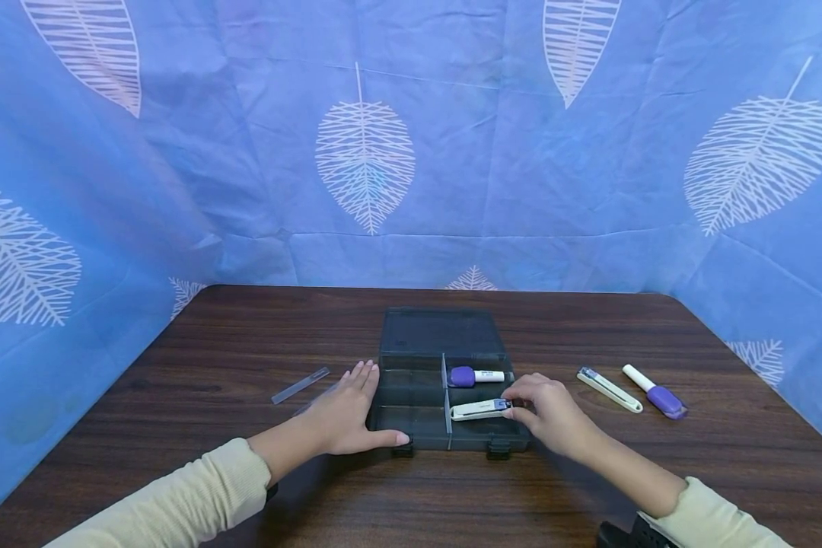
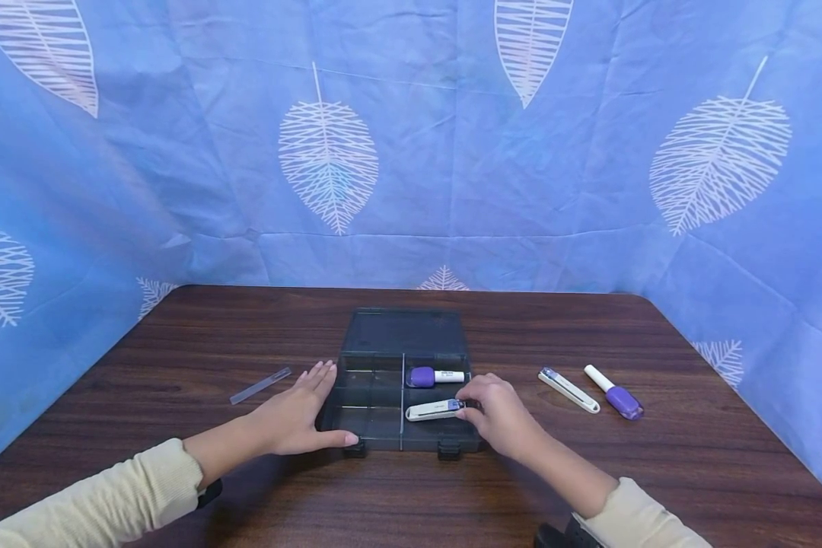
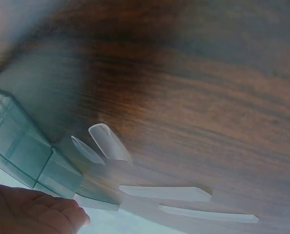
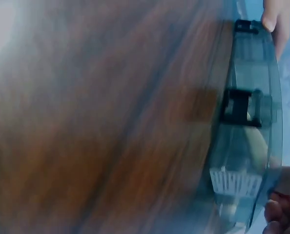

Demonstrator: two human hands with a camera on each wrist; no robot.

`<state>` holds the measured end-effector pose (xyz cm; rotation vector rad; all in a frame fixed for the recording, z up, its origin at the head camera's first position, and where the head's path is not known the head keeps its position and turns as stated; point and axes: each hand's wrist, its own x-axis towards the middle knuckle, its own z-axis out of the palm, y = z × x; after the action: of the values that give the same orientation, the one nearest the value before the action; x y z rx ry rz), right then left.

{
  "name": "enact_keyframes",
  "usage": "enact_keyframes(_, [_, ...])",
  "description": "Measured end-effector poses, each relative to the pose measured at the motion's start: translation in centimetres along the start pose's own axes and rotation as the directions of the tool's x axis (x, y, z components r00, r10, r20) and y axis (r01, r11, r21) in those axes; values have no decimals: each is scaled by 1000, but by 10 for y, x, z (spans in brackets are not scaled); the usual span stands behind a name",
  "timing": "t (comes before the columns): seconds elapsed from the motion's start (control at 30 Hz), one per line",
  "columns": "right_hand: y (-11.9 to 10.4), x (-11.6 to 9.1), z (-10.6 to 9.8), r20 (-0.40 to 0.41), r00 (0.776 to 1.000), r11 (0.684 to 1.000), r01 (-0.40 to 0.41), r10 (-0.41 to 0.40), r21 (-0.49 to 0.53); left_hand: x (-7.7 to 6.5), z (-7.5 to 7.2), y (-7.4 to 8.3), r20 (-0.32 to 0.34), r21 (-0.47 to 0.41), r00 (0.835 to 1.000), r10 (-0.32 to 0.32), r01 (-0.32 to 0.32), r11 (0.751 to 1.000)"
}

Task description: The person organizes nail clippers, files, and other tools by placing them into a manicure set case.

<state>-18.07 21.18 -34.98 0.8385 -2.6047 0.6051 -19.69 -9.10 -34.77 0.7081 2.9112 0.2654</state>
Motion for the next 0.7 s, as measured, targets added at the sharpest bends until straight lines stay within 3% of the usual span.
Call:
enact_keyframes(0.17, [-1, 7, -5, 122, 986, 965, 141, -115, -223, 0, -2, 1, 6, -4, 1000, -7, 7, 1000])
enact_keyframes(0.3, [-2, 12, -5, 196, 970, 934, 198, -143, -297, 0, -2, 1, 8, 1, 1000, -5, 5, 1000])
enact_keyframes(0.7, [-8, 18, -3, 264, 962, 925, 164, -73, -342, 0, -1, 1, 9, -1, 1000, -4, 4, 1000])
